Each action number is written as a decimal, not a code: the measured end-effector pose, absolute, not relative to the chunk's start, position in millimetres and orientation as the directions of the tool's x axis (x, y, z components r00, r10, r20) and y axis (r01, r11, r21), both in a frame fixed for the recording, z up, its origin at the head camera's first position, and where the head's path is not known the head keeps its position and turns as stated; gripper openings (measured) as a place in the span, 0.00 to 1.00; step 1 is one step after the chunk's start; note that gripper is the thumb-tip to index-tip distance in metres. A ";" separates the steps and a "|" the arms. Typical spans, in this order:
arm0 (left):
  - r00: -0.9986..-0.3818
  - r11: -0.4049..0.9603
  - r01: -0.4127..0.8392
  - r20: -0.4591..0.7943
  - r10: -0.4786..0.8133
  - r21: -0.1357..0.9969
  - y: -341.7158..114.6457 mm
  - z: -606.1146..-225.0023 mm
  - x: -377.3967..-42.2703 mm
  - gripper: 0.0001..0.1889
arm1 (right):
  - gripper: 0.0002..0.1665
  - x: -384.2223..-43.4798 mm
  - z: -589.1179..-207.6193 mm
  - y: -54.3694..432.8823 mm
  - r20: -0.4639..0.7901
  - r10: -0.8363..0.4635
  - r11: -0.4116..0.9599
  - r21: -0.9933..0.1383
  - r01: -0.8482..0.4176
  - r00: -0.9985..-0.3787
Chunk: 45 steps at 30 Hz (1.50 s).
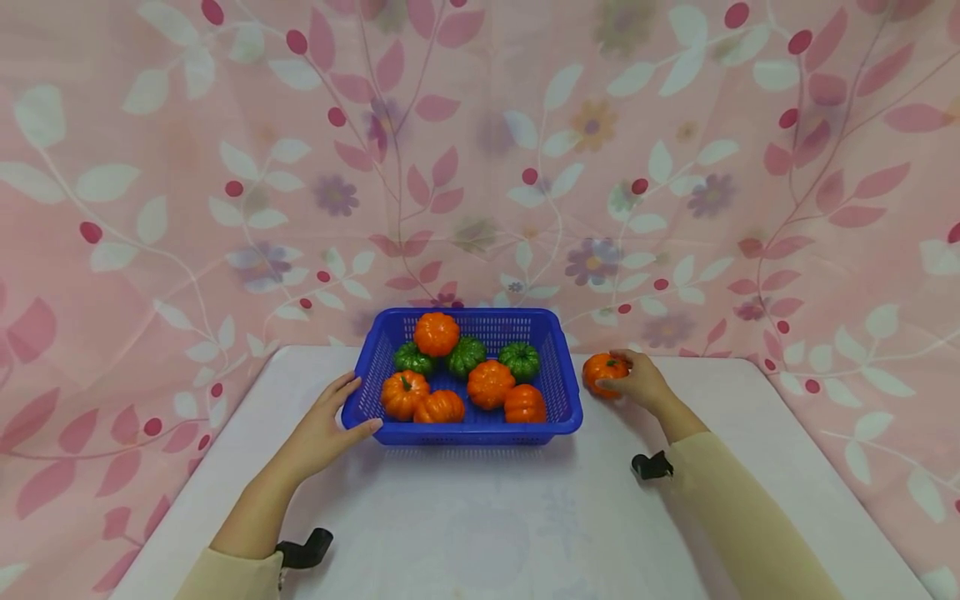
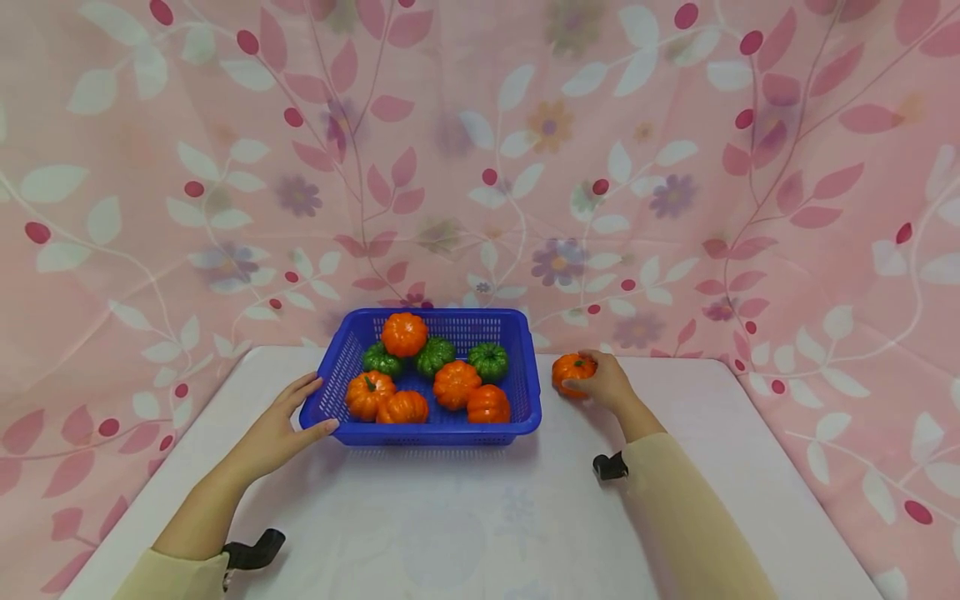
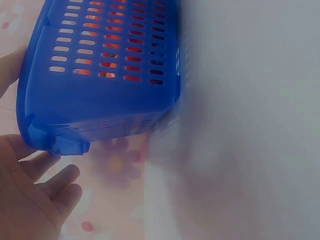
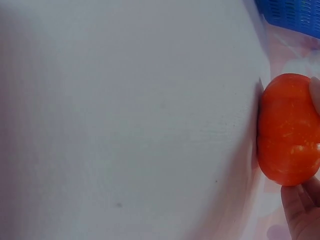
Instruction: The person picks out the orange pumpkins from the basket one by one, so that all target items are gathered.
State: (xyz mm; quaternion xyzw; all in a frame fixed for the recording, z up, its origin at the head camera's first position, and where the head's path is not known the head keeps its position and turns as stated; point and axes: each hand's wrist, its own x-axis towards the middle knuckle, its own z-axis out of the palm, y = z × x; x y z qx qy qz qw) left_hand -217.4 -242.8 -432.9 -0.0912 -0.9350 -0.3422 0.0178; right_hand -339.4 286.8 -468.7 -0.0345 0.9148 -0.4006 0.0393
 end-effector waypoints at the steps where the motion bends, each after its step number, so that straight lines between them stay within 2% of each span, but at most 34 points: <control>1: -0.982 0.749 0.184 0.096 0.160 0.637 -242.7 -433.1 -217.4 0.47 | 0.46 -339.5 -468.9 287.2 -0.045 -0.095 0.673 -0.739 -0.031 -0.994; 10: -0.981 0.739 0.190 0.101 0.165 0.646 -242.5 -433.7 -217.3 0.46 | 0.46 -337.6 -465.8 286.4 -0.073 -0.081 0.675 -0.738 -0.001 -0.994; 24: -0.980 0.741 0.194 0.098 0.172 0.643 -244.1 -435.6 -219.1 0.46 | 0.46 -335.5 -464.5 291.2 -0.027 -0.074 0.683 -0.730 -0.031 -0.997; 36: -0.980 0.741 0.198 0.105 0.171 0.642 -246.6 -434.8 -219.9 0.48 | 0.39 -310.3 -432.1 286.1 0.023 -0.084 0.718 -0.692 -0.076 -0.996; 45: -0.980 0.735 0.197 0.105 0.170 0.649 -246.0 -435.9 -219.9 0.47 | 0.34 -288.0 -409.8 275.3 0.040 -0.112 0.675 -0.730 -0.105 -0.993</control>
